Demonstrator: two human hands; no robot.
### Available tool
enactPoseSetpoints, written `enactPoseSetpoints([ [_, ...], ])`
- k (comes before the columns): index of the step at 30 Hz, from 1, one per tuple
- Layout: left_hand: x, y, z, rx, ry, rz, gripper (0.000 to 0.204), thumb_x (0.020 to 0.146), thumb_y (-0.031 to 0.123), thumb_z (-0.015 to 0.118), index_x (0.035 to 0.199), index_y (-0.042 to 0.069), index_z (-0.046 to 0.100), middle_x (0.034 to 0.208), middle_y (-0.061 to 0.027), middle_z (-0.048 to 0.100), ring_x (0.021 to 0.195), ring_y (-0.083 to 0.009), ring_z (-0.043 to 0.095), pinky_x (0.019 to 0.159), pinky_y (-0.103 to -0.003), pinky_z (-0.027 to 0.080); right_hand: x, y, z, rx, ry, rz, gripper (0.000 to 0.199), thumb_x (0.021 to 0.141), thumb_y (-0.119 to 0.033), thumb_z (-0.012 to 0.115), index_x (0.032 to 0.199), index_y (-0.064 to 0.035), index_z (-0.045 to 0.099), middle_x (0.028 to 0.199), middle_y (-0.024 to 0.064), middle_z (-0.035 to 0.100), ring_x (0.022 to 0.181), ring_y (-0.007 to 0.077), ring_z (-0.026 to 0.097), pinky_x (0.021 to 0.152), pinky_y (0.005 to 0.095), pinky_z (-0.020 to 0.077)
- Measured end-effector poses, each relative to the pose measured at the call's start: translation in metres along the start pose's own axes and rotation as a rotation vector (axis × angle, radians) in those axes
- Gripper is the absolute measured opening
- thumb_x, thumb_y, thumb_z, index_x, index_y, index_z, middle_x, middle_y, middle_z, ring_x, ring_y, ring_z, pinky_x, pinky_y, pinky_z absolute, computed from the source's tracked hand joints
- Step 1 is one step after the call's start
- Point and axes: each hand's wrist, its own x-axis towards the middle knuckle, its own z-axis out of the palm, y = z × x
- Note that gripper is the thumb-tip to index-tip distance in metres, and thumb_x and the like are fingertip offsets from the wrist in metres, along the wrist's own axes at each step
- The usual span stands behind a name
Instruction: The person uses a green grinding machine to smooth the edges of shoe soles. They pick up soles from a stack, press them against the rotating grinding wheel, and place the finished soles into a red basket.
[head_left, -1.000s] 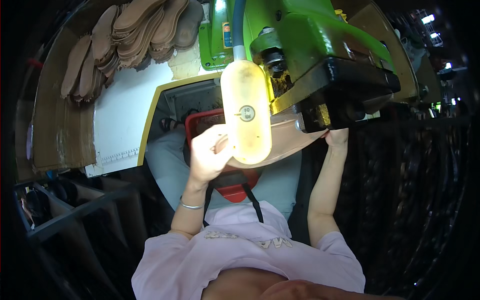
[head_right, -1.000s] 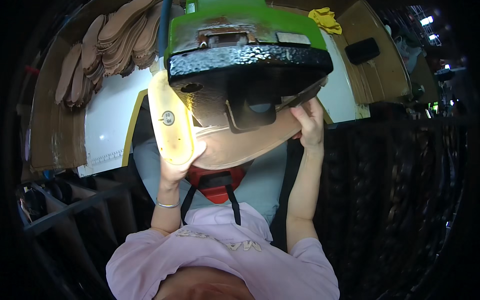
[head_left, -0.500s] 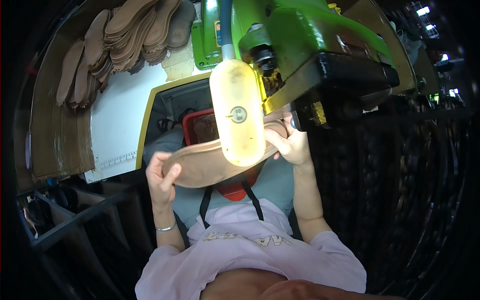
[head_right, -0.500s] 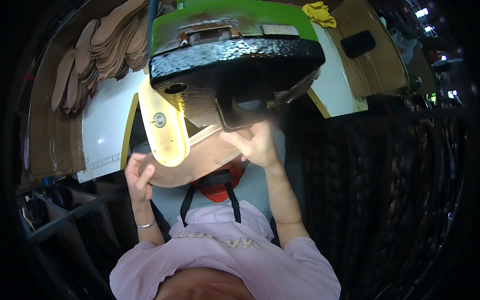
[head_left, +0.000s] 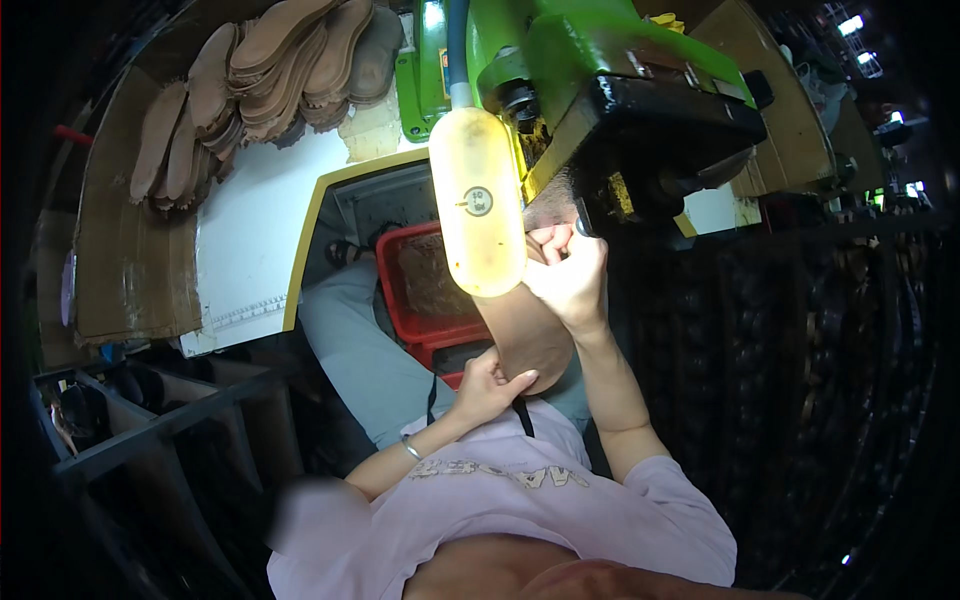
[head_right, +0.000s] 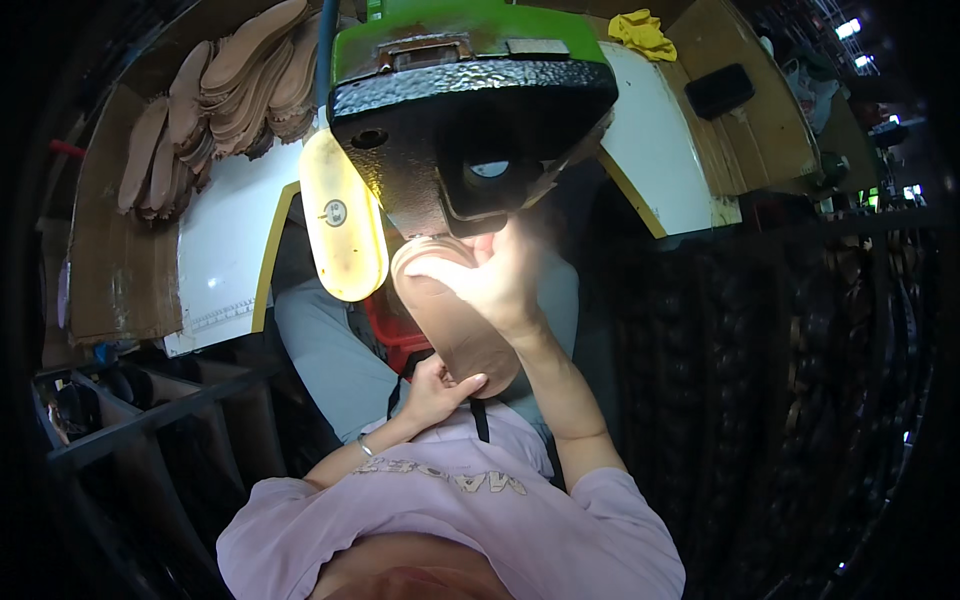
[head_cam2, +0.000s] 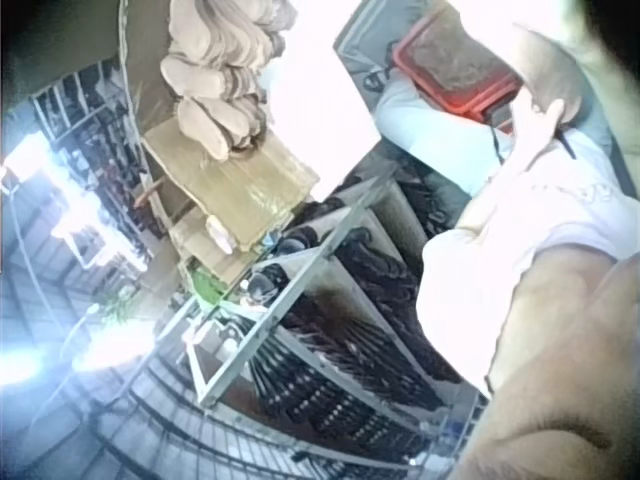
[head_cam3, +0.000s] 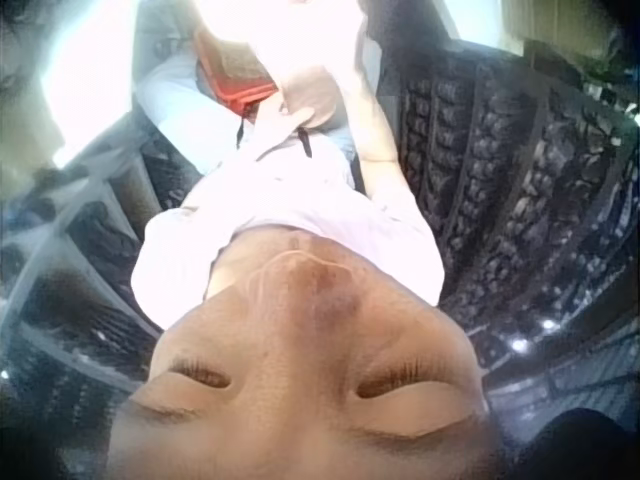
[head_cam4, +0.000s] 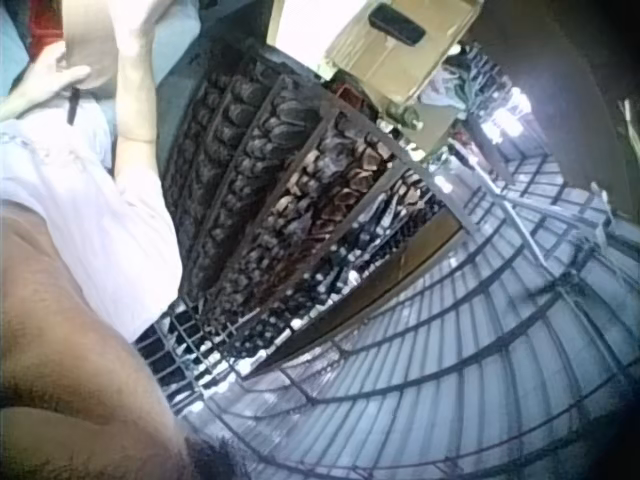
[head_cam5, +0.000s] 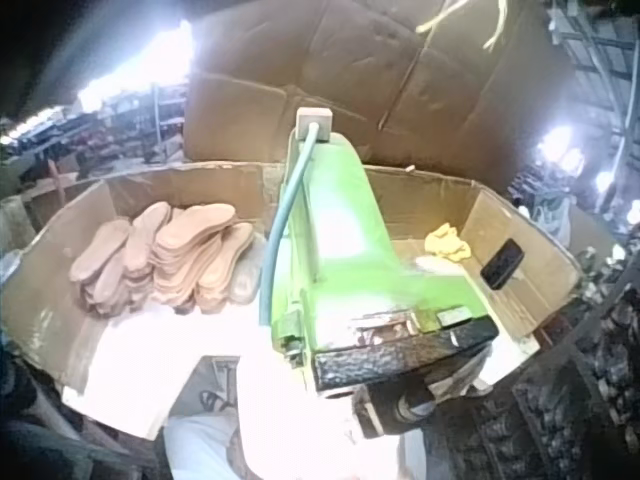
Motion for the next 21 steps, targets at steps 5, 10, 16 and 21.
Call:
enactPoseSetpoints([
  [5, 0.028, 0.038, -0.032, 0.406, -0.447, 0.120, 0.039, 0.079, 0.013, 0.074, 0.111, -0.002, 0.059, 0.087, -0.0064, 0.067, 0.064, -0.0096, 0.058, 0.059, -0.025, 0.048, -0.015, 0.015, -0.049, -0.233, -0.065, -0.001, 0.046, 0.064, -0.010, 0.087, 0.084, -0.0075, 0.046, 0.069, -0.0045, 0.050, 0.057, 0.0046, 0.044, 0.050, 0.0205, 0.0376],
  [10, 0.126, 0.127, -0.119, 0.194, 0.391, 0.547, 0.015, 0.089, 0.007, 0.061, 0.102, 0.002, 0.057, 0.096, -0.0072, 0.060, 0.079, -0.0122, 0.060, 0.069, -0.026, 0.054, -0.024, -0.042, -0.169, -0.370, 0.755, -0.092, 0.038, 0.085, -0.009, 0.065, 0.119, -0.0011, 0.051, 0.089, 0.0097, 0.065, 0.069, 0.0119, 0.061, 0.053, 0.0209, 0.0477],
  [16, 0.253, 0.191, -0.259, -0.511, 0.585, 0.283, 0.037, 0.088, 0.022, 0.064, 0.115, 0.000, 0.051, 0.105, -0.0134, 0.057, 0.097, -0.0299, 0.059, 0.077, -0.044, 0.057, 0.019, 0.020, -0.126, 0.511, 0.601, 0.207, 0.037, 0.085, -0.008, 0.061, 0.117, -0.0004, 0.045, 0.094, 0.0142, 0.059, 0.062, 0.0275, 0.067, 0.045, 0.0316, 0.0549],
  [21, 0.274, 0.213, -0.221, -0.682, 0.594, 0.207, 0.037, 0.089, 0.023, 0.061, 0.116, -0.001, 0.052, 0.105, -0.0162, 0.058, 0.102, -0.0320, 0.057, 0.083, -0.046, 0.054, 0.076, 0.059, -0.079, 0.663, 0.524, 0.135, 0.045, 0.088, -0.004, 0.055, 0.125, 0.0019, 0.030, 0.105, 0.0188, 0.053, 0.070, 0.0297, 0.067, 0.053, 0.0331, 0.0581],
])
